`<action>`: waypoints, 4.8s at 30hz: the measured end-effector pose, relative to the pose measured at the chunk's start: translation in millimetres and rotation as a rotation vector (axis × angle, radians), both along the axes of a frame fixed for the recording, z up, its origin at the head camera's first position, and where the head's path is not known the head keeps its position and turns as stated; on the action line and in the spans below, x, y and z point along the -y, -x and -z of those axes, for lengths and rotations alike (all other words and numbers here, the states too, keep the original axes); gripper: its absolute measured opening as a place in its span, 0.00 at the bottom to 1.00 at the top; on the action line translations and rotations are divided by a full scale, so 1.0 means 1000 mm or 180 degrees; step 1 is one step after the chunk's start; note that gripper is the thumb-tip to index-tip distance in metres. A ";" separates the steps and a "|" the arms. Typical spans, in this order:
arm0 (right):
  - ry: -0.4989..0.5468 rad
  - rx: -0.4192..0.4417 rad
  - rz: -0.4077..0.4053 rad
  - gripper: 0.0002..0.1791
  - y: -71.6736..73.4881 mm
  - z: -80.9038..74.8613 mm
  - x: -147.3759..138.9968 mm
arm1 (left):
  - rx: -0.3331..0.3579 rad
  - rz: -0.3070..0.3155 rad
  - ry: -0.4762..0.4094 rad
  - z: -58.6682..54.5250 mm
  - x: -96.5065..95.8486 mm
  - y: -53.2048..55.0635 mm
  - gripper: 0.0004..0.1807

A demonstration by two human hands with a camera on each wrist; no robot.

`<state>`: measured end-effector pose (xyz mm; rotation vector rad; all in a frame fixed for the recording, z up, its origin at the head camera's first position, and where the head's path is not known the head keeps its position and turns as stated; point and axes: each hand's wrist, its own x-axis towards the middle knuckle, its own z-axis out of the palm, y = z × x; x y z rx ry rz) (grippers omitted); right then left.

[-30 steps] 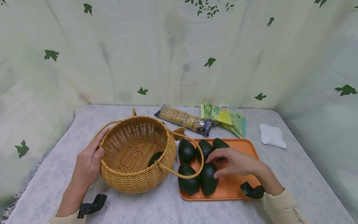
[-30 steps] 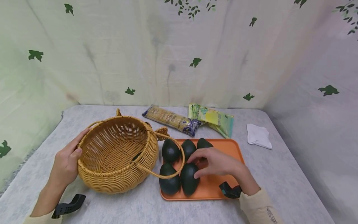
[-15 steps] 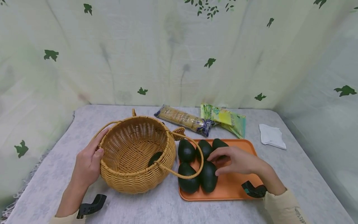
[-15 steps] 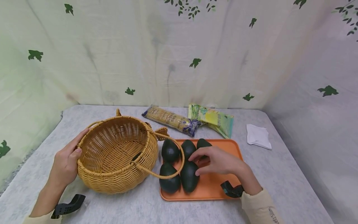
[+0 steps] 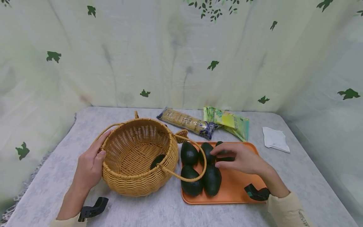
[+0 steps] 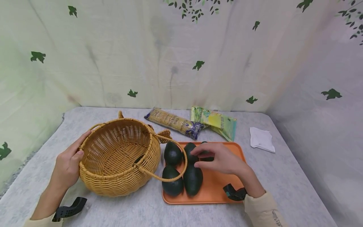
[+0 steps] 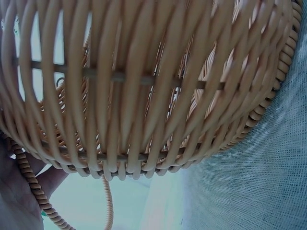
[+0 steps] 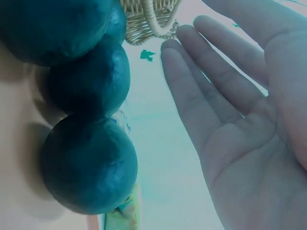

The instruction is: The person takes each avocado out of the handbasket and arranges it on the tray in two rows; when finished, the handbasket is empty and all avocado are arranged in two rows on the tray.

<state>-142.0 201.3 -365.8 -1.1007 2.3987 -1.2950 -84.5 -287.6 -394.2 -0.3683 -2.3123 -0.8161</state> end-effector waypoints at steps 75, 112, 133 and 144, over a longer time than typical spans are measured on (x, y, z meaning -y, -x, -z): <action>-0.0863 -0.0446 -0.1186 0.21 0.045 -0.070 0.226 | 0.0086 -0.0043 -0.0047 -0.003 -0.004 -0.004 0.29; -0.1736 0.0439 -0.1744 0.28 0.063 -0.059 0.256 | 0.0065 -0.0062 -0.0011 -0.004 -0.003 -0.006 0.28; -0.2204 0.0425 -0.2167 0.30 0.058 -0.053 0.261 | 0.0123 -0.0088 0.0040 -0.007 -0.005 -0.008 0.29; -0.2284 0.0625 -0.2356 0.32 0.055 -0.050 0.262 | 0.0117 -0.0099 0.0012 -0.004 -0.006 -0.008 0.28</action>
